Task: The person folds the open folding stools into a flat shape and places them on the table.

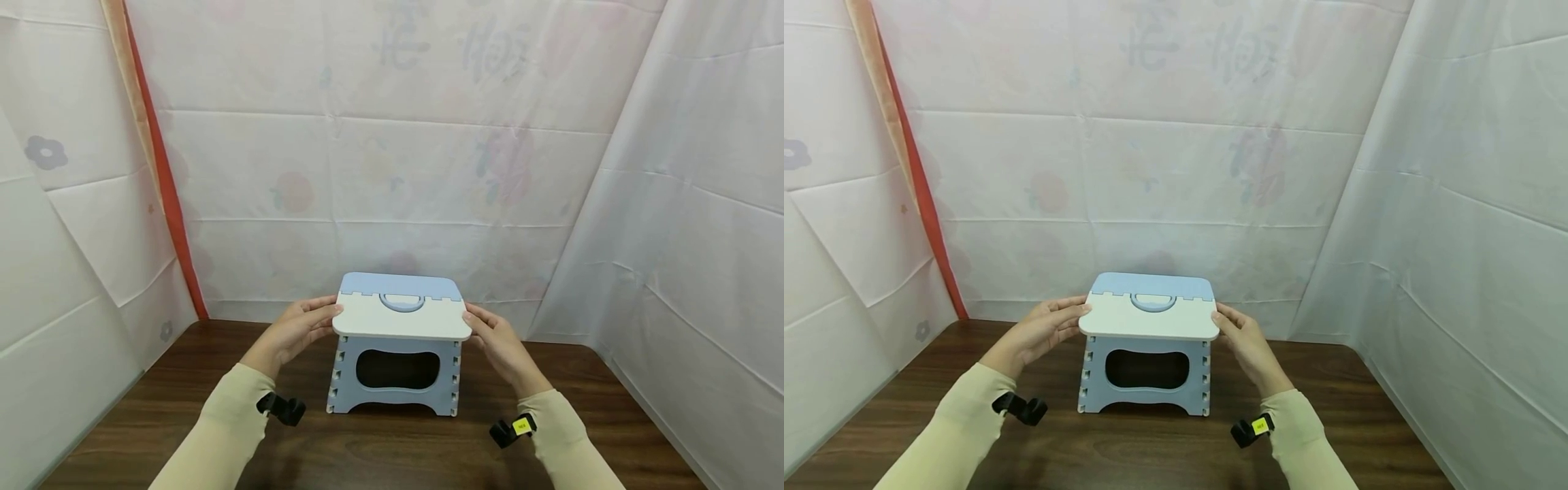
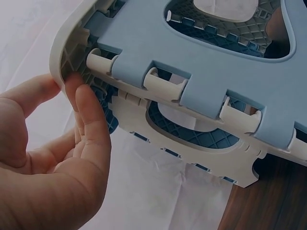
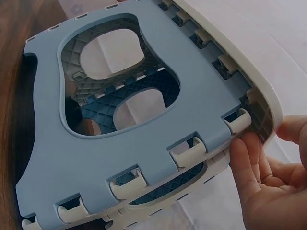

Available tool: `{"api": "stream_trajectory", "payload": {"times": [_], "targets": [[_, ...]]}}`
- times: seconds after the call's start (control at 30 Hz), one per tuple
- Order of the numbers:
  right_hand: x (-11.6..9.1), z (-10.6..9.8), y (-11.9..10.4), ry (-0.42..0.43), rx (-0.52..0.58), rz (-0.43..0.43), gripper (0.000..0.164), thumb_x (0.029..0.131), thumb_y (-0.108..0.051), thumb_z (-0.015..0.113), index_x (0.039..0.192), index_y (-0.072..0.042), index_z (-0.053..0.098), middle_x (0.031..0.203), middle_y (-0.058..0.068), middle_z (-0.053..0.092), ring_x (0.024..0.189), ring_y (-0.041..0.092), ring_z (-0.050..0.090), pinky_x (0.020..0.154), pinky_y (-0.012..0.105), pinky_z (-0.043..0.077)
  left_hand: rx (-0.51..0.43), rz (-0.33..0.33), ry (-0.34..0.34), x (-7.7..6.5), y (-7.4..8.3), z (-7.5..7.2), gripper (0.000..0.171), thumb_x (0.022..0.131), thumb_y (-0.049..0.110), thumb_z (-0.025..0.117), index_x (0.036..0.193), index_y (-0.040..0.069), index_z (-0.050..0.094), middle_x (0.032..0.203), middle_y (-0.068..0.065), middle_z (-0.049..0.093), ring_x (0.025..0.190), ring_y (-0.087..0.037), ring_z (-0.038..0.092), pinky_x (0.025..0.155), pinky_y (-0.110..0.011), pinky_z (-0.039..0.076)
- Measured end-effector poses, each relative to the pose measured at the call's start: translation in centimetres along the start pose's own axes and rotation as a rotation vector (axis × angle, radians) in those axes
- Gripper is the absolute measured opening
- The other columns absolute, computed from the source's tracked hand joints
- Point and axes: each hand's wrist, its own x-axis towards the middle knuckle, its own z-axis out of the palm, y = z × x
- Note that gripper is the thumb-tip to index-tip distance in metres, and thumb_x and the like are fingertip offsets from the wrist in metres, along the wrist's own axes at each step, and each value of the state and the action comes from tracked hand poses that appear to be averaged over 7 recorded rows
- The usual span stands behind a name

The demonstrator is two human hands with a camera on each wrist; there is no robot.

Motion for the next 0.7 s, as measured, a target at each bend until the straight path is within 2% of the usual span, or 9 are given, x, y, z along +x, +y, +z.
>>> {"api": "stream_trajectory", "payload": {"times": [0.23, 0.37, 0.5, 0.7], "targets": [[-0.5, 0.3, 0.0, 0.026, -0.057, -0.006, 0.063, 0.105, -0.038, 0.054, 0.154, -0.002, 0.036, 0.151, 0.015, 0.044, 0.121, 0.023, 0.055, 0.108, 0.047, 0.039, 0.000, 0.005, 0.004, -0.1, 0.0, 0.2, 0.067, 0.099, 0.021, 0.065, 0.150, -0.008, 0.034, 0.134, -0.017, 0.055, 0.099, -0.012, 0.063, 0.090, -0.026, 0.052], [-1.0, 0.2, 0.1, 0.041, -0.112, -0.033, 0.062, 0.105, -0.040, 0.054, 0.152, -0.003, 0.040, 0.145, 0.016, 0.050, 0.113, 0.025, 0.059, 0.102, 0.041, 0.046, 0.026, 0.008, 0.001, -0.2, -0.1, 0.2, 0.068, 0.100, 0.025, 0.065, 0.151, -0.007, 0.034, 0.136, -0.018, 0.054, 0.100, -0.013, 0.063, 0.097, -0.031, 0.050], [-1.4, 0.0, 0.5, 0.060, -0.167, -0.059, 0.058, 0.104, -0.040, 0.054, 0.150, -0.004, 0.044, 0.132, 0.017, 0.059, 0.104, 0.025, 0.061, 0.093, 0.033, 0.051, 0.051, 0.016, 0.007, -0.1, -0.4, 0.1, 0.069, 0.100, 0.029, 0.065, 0.152, -0.005, 0.034, 0.137, -0.017, 0.053, 0.102, -0.014, 0.062, 0.096, -0.031, 0.050], [-2.1, -0.1, 0.6, 0.052, -0.199, -0.056, 0.056, 0.104, -0.036, 0.057, 0.149, -0.004, 0.045, 0.116, 0.015, 0.063, 0.103, 0.031, 0.060, 0.094, 0.038, 0.051, 0.066, 0.006, 0.030, 0.1, -1.0, -0.1, 0.069, 0.098, 0.036, 0.067, 0.151, 0.000, 0.040, 0.135, -0.015, 0.056, 0.104, -0.017, 0.062, 0.099, -0.035, 0.049]]}}
